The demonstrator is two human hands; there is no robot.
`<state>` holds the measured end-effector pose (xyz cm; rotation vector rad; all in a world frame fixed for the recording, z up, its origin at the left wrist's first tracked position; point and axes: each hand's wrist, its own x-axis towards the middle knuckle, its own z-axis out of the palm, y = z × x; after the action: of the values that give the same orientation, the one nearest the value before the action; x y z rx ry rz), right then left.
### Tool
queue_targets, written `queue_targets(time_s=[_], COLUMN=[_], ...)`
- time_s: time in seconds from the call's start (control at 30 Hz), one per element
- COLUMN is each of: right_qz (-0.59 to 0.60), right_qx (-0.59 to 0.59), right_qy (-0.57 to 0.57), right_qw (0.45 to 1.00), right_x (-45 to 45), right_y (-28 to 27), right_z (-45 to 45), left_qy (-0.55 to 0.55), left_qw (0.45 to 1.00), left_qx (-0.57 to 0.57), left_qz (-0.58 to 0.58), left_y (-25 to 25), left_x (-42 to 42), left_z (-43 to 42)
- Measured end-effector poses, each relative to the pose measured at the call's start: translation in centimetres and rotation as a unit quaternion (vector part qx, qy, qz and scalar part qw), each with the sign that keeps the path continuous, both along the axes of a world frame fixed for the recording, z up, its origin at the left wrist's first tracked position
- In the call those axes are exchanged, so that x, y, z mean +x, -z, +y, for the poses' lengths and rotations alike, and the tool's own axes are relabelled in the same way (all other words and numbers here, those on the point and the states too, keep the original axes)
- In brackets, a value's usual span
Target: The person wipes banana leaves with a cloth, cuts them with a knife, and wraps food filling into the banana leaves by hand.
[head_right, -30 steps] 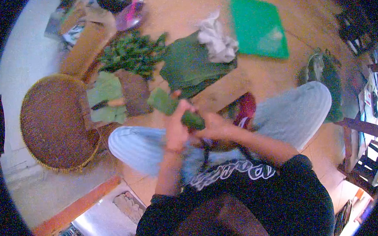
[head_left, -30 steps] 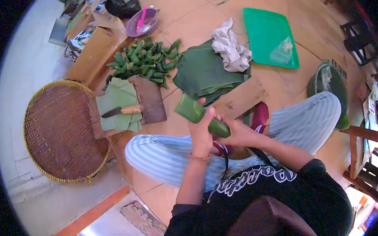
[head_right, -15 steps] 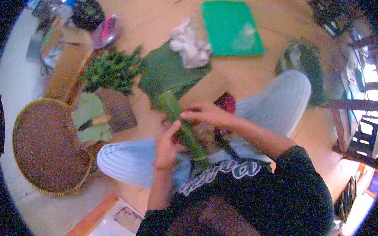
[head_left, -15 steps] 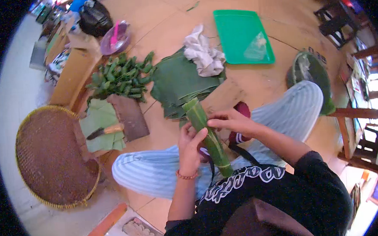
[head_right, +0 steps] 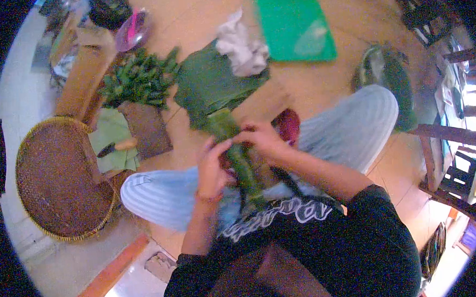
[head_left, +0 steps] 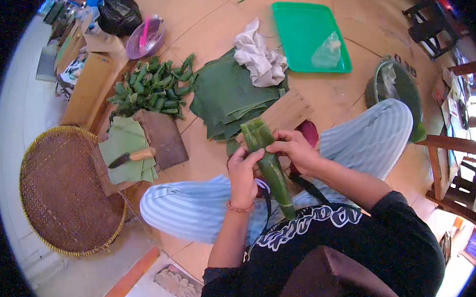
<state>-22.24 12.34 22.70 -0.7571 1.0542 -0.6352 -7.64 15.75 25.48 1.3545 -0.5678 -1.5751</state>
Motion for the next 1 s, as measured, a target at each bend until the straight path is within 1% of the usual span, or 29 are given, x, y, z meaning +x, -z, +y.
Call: queue_targets(time_s=[0.07,0.17,0.27,0.37,0.47,0.57,0.67,0.77,0.83,0.87,0.9,0.97,1.0], right_qz=[0.003,0.066,0.054,0.049,0.016,-0.035,-0.066,-0.118,-0.017,0.033,0.067,0.133,0.154], right_qx=[0.014,-0.115,-0.134,-0.187,-0.250,-0.198,0.000,0.068,-0.063,-0.130,-0.220,-0.392,-0.416], right_qy=[0.020,0.000,-0.001,-0.068,-0.121,-0.183,-0.139,-0.095,-0.124,-0.136,-0.151,-0.176,-0.183], right_qw=[1.000,0.991,0.990,0.979,0.960,0.962,0.988,0.986,0.990,0.982,0.961,0.893,0.878], right_x=[-0.1,-0.6,-0.8,-2.0,-2.8,-4.1,-3.7,-2.9,-2.9,-2.8,-2.8,-2.7,-2.5], right_y=[0.0,1.1,0.5,2.4,1.6,1.7,0.2,0.4,0.4,0.2,-0.1,-1.2,-1.9], right_z=[0.4,1.1,1.9,2.4,1.3,-0.1,-0.2,0.0,0.1,0.1,0.1,0.4,0.5], left_qy=[-0.035,-0.024,0.033,0.087,0.141,0.136,0.161,0.186,0.171,0.163,0.136,0.129,0.127], left_qw=[0.987,0.982,0.993,0.995,0.976,0.976,0.973,0.980,0.985,0.986,0.987,0.989,0.989], left_qx=[0.061,0.100,0.036,0.004,-0.122,-0.142,-0.140,-0.063,0.001,0.031,-0.050,-0.029,-0.018], left_qz=[0.145,0.158,0.104,0.053,-0.114,-0.090,-0.089,-0.041,-0.035,-0.032,-0.073,-0.070,-0.067], left_y=[1.5,2.8,1.6,1.9,2.7,3.8,2.4,1.5,1.0,0.9,1.8,2.6,2.6], left_x=[0.2,0.8,1.4,2.1,2.1,2.2,2.0,2.2,2.0,2.0,1.7,1.9,1.9], left_z=[0.3,1.1,1.7,2.2,1.8,1.6,1.1,0.8,0.6,0.7,0.8,1.2,1.2])
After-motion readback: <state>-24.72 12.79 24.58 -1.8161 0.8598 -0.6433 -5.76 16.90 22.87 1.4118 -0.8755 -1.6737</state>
